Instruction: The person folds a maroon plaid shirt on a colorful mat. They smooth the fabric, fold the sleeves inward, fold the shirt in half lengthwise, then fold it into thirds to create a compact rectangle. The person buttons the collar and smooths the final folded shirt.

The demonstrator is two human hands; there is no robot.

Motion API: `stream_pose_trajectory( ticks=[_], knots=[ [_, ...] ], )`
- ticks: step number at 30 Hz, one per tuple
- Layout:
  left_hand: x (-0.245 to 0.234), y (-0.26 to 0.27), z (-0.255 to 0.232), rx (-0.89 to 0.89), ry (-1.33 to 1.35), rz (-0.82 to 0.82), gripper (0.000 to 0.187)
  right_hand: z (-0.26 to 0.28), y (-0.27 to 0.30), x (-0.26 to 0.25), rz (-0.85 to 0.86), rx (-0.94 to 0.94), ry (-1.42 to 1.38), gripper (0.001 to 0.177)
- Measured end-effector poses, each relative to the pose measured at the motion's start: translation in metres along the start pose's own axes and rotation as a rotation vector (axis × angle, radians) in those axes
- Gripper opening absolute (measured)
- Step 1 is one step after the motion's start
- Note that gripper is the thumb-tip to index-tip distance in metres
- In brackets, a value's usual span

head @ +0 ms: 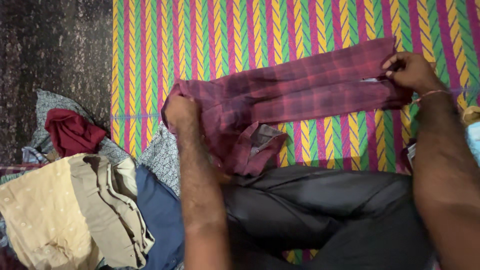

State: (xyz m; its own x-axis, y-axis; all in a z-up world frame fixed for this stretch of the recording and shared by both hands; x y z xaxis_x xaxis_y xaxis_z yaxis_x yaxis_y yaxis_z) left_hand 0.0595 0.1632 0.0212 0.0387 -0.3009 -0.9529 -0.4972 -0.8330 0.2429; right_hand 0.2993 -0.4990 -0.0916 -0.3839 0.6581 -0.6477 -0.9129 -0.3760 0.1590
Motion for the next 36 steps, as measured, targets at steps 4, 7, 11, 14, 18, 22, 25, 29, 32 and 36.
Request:
stream_pose_trajectory(
  ticks=[4,7,11,14,18,22,25,29,32,36],
  knots=[
    [-0.004,-0.023,-0.003,0.135,0.096,-0.374,0.073,0.028,0.009,-0.003,-0.065,-0.098,0.136,0.046],
    [0.023,-0.049,0.005,0.078,0.336,-0.143,0.064,0.036,0.01,-0.002,-0.037,-0.031,0.133,0.048],
    [0.045,-0.083,0.006,0.101,0.436,-0.188,0.064,0.038,0.009,-0.003,-0.133,-0.063,0.457,0.024],
    [0.082,-0.113,0.03,0.036,0.58,-0.151,0.052,0.028,0.017,-0.01,-0.199,-0.042,0.395,0.02],
    [0.126,-0.163,0.058,0.0,0.819,-0.059,0.044,0.037,0.013,-0.007,-0.146,-0.103,0.564,0.018],
    [0.13,-0.183,0.041,0.516,0.232,-0.257,0.041,0.053,-0.01,-0.009,-0.352,-0.096,0.525,0.028],
    [0.14,-0.186,0.057,0.256,0.824,-0.174,0.042,0.061,-0.032,-0.008,-0.453,-0.289,0.494,0.036],
    [0.139,-0.178,0.056,0.189,0.902,-0.148,0.041,0.029,-0.057,0.003,-0.44,-0.279,0.766,0.026],
    [0.125,-0.174,0.048,0.344,1.123,-0.24,0.03,-0.006,-0.065,0.003,-0.483,-0.218,0.832,0.016],
    [0.105,-0.168,0.037,0.4,1.143,-0.305,0.039,-0.036,-0.061,-0.007,-0.597,-0.165,0.742,0.01]
  ],
)
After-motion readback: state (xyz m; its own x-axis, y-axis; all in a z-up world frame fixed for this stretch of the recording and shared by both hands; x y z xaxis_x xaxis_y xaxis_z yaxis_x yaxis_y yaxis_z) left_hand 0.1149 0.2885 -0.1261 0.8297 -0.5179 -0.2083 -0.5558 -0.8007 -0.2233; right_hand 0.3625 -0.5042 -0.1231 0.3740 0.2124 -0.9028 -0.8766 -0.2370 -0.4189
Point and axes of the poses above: each hand's wrist, its own y-axis away from the middle knuckle, its own x-axis out of the palm, z = x × y, the point moved 6 cm from there along -y, towards the middle knuckle, and after that the axes turned 6 degrees about y, right-handed, at the moved point
